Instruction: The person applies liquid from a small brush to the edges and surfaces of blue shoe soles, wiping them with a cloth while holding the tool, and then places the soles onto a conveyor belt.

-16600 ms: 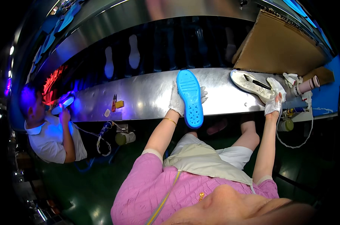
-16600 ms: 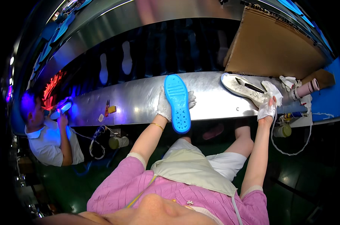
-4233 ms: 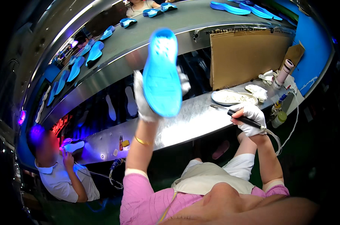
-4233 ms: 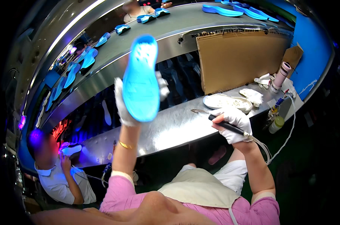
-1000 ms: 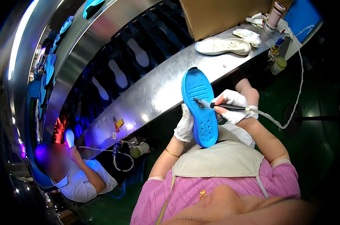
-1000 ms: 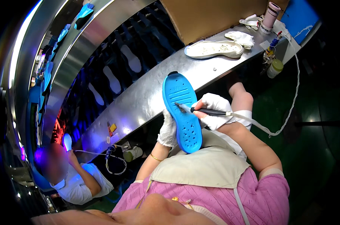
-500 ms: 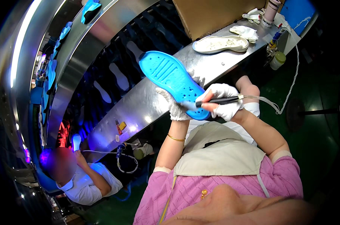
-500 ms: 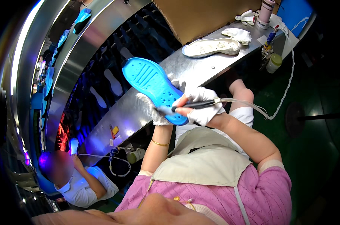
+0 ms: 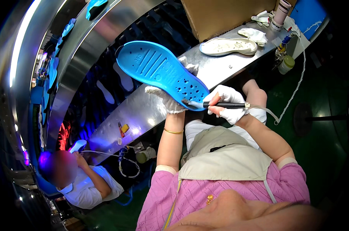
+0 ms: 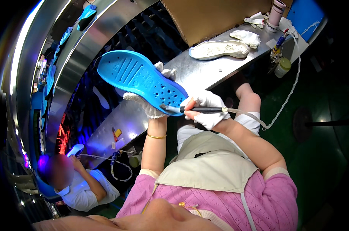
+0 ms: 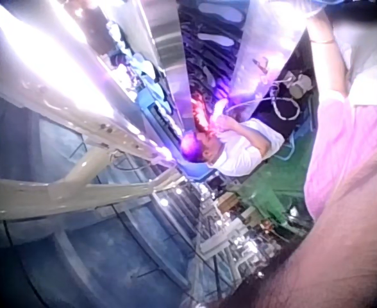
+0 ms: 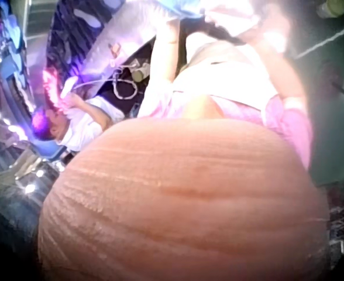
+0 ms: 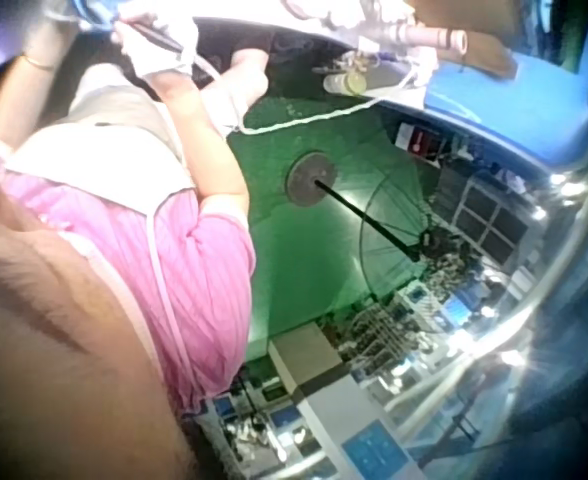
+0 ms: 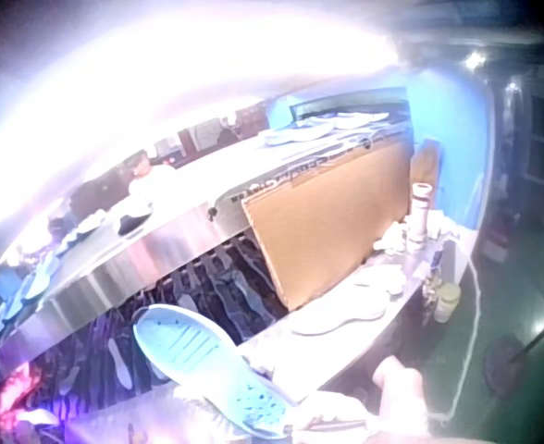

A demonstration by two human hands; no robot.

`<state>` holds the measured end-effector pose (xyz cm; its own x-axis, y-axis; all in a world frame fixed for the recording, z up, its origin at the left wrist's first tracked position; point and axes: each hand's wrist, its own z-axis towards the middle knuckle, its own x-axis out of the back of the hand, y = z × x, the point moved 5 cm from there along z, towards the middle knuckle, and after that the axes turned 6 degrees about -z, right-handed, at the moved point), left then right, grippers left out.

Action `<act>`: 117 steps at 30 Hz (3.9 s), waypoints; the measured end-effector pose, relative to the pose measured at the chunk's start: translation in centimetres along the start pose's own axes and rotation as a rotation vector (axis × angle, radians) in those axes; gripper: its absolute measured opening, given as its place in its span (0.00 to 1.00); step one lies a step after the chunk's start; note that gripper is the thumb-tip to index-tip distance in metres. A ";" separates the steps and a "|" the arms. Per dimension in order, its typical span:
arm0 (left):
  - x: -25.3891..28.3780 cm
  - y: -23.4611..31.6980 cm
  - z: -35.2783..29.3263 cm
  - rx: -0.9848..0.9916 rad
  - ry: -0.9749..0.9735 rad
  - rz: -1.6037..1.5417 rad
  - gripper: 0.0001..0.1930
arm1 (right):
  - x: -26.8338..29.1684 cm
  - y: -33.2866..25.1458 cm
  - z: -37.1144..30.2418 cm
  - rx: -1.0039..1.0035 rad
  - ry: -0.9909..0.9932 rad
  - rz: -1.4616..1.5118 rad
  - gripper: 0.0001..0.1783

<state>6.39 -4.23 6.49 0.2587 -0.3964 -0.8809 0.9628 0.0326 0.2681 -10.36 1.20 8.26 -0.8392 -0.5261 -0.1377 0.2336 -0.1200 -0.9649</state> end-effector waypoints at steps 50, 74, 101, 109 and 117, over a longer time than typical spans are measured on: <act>-0.7 4.1 2.5 0.270 0.337 0.613 0.41 | 5.7 -2.3 3.8 -0.170 -0.191 -0.347 0.04; 2.7 -6.5 -7.6 0.346 0.386 -0.447 0.32 | 1.6 -0.8 2.2 0.092 0.104 -0.482 0.09; 2.1 -2.2 -6.5 0.081 0.365 -0.026 0.41 | 1.8 -1.1 2.0 -0.179 0.082 -0.505 0.06; 1.8 -3.1 -5.3 0.161 0.138 -0.418 0.49 | -1.7 0.3 0.8 -0.048 -0.046 -0.106 0.06; 2.5 -1.4 -5.2 0.024 0.215 -0.158 0.43 | -2.2 -0.7 0.4 0.257 -0.065 -0.456 0.09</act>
<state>6.08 -0.52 1.88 0.1179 -0.1903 -0.9746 0.9912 -0.0371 0.1272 -8.46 2.15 9.30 -0.8533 -0.4228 0.3051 -0.0281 -0.5471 -0.8366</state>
